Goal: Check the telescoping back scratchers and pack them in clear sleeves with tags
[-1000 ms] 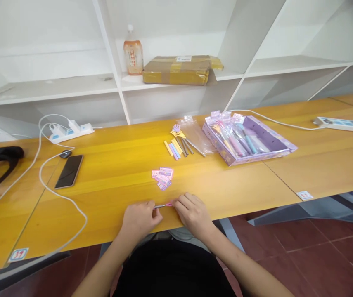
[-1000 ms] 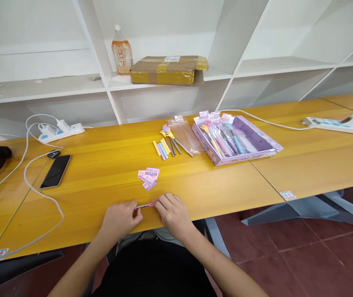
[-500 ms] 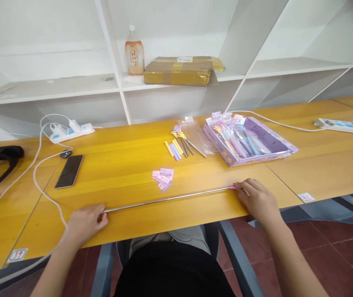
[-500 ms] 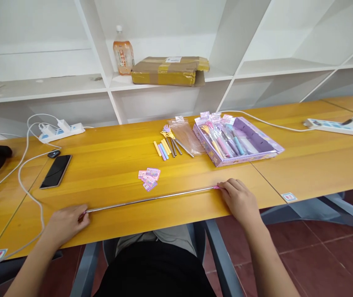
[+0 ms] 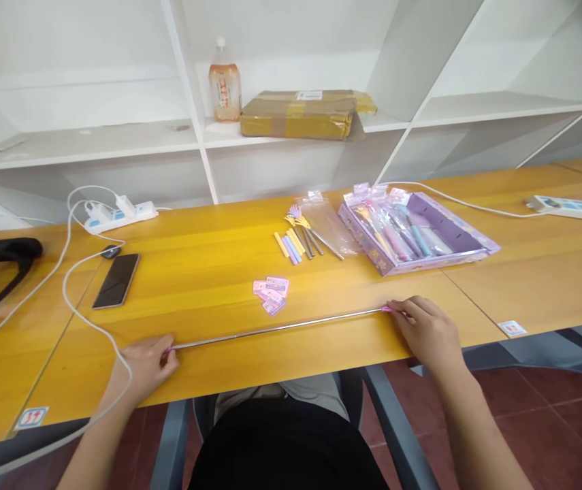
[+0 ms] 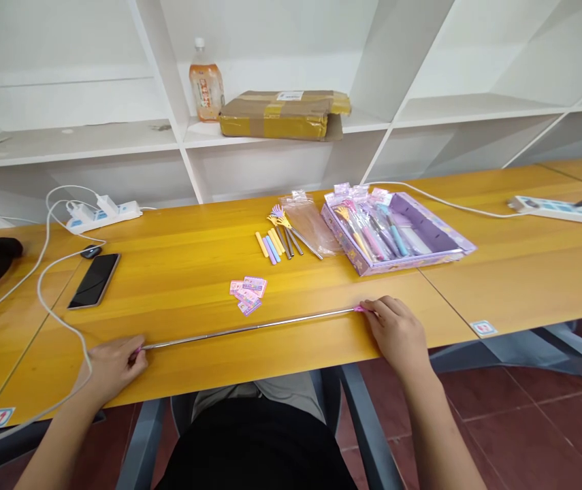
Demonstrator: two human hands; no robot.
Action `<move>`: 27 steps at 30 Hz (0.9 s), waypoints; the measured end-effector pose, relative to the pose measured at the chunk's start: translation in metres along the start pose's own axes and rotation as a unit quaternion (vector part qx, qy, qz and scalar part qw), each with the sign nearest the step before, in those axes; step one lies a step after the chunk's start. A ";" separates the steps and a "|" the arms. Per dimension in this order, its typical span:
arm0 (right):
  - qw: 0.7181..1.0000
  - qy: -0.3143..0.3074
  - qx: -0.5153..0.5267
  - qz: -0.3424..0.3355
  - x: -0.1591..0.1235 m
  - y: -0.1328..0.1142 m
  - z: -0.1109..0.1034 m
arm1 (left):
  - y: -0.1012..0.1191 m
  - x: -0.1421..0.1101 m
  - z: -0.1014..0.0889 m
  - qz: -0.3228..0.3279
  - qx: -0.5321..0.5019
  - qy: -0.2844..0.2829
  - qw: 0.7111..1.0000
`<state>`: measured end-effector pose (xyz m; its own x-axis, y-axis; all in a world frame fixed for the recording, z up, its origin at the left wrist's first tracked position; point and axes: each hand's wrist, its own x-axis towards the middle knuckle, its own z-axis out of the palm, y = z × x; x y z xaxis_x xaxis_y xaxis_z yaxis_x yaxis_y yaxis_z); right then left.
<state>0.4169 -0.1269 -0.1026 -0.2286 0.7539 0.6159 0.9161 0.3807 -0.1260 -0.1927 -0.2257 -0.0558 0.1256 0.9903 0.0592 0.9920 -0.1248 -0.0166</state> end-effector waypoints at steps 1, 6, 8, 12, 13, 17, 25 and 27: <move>1.000 0.000 0.000 0.002 -0.001 0.000 0.000 | 0.001 0.000 0.000 0.000 0.000 0.003 1.000; 1.000 -0.004 0.001 0.004 -0.001 -0.001 0.001 | 0.004 0.002 -0.004 -0.009 -0.001 -0.011 1.000; 1.000 -0.010 -0.006 0.003 0.001 -0.002 -0.002 | 0.004 0.001 -0.010 -0.010 -0.009 -0.036 0.999; 1.000 -0.010 -0.012 0.005 0.003 -0.011 -0.016 | 0.009 -0.006 -0.028 -0.008 -0.049 -0.115 0.992; 1.000 -0.004 -0.007 0.005 0.005 -0.015 -0.020 | 0.014 -0.007 -0.033 -0.005 -0.057 -0.131 0.990; 0.999 -0.007 0.028 -0.024 0.020 -0.050 -0.028 | 0.054 -0.001 -0.042 0.014 -0.051 -0.149 0.987; 0.984 -0.053 0.067 -0.155 0.051 -0.177 -0.046 | 0.145 0.029 -0.049 0.110 -0.033 -0.089 0.989; 0.979 -0.046 0.067 -0.186 0.048 -0.206 -0.049 | 0.156 0.028 -0.053 0.135 -0.035 -0.063 0.988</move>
<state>0.2334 -0.1950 -0.0092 -0.5728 0.5916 0.5674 0.7131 0.7010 -0.0109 -0.0341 -0.2207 -0.0037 0.3885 0.9192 -0.0637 0.9211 -0.3855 0.0551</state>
